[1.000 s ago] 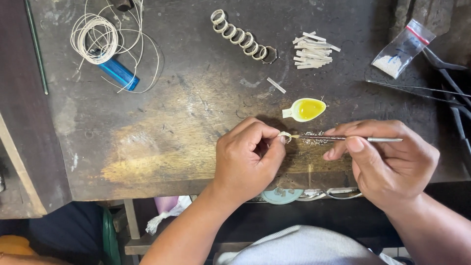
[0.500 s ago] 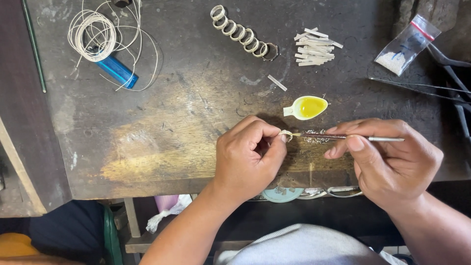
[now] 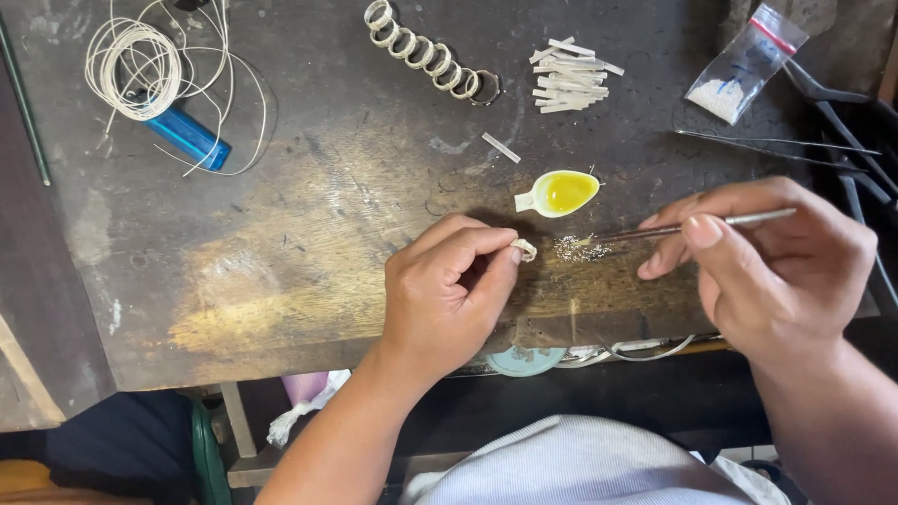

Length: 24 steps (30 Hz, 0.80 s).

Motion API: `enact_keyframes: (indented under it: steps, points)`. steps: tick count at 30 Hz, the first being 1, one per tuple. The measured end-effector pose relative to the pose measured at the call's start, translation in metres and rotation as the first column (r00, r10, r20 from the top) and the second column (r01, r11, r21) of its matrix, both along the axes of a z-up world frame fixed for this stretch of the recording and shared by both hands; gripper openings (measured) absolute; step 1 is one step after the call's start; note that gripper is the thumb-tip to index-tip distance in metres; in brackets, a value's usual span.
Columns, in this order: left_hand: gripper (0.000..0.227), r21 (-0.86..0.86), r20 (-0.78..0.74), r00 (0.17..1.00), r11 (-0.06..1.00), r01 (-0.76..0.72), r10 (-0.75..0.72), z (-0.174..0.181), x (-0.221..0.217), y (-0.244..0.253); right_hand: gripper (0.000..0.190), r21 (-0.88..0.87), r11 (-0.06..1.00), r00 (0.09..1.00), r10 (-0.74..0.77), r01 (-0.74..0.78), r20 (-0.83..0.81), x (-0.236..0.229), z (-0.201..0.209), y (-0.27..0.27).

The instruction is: The person is using a fine metal pick to carefully place tiny pieces of solder onto a small jewelry component at a workbench.

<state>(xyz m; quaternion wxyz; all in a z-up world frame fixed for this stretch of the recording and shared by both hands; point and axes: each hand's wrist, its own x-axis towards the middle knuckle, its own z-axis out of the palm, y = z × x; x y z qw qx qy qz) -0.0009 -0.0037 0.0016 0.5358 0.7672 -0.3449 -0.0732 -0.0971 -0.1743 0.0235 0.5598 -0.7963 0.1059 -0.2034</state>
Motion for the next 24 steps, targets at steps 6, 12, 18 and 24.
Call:
enact_keyframes:
  steps: [6, 12, 18, 24]
  points:
    - [0.01, 0.008, 0.011, 0.999, 0.999, 0.033, -0.033, -0.0033, 0.0001, 0.0021, 0.016, -0.045, 0.999, 0.982, -0.036, 0.028, -0.188, 0.0029, 0.0018, -0.0073]
    - [0.012, 0.02, -0.002, 1.0, 0.999, 0.031, -0.031, -0.0038, -0.0009, 0.0022, 0.011, -0.115, 0.993, 0.976, -0.042, 0.017, -0.214, 0.0009, -0.0018, -0.0086]
    - [0.012, 0.013, 0.004, 0.999, 0.999, 0.033, -0.033, -0.0028, -0.001, 0.0015, 0.013, -0.058, 0.998, 0.981, -0.038, 0.027, -0.19, 0.0019, -0.0012, -0.0078]
    - [0.012, 0.016, 0.02, 0.999, 0.999, 0.043, -0.043, -0.0028, -0.0011, 0.0015, 0.012, -0.081, 0.997, 0.982, -0.035, 0.021, -0.185, 0.0012, -0.0029, -0.0085]
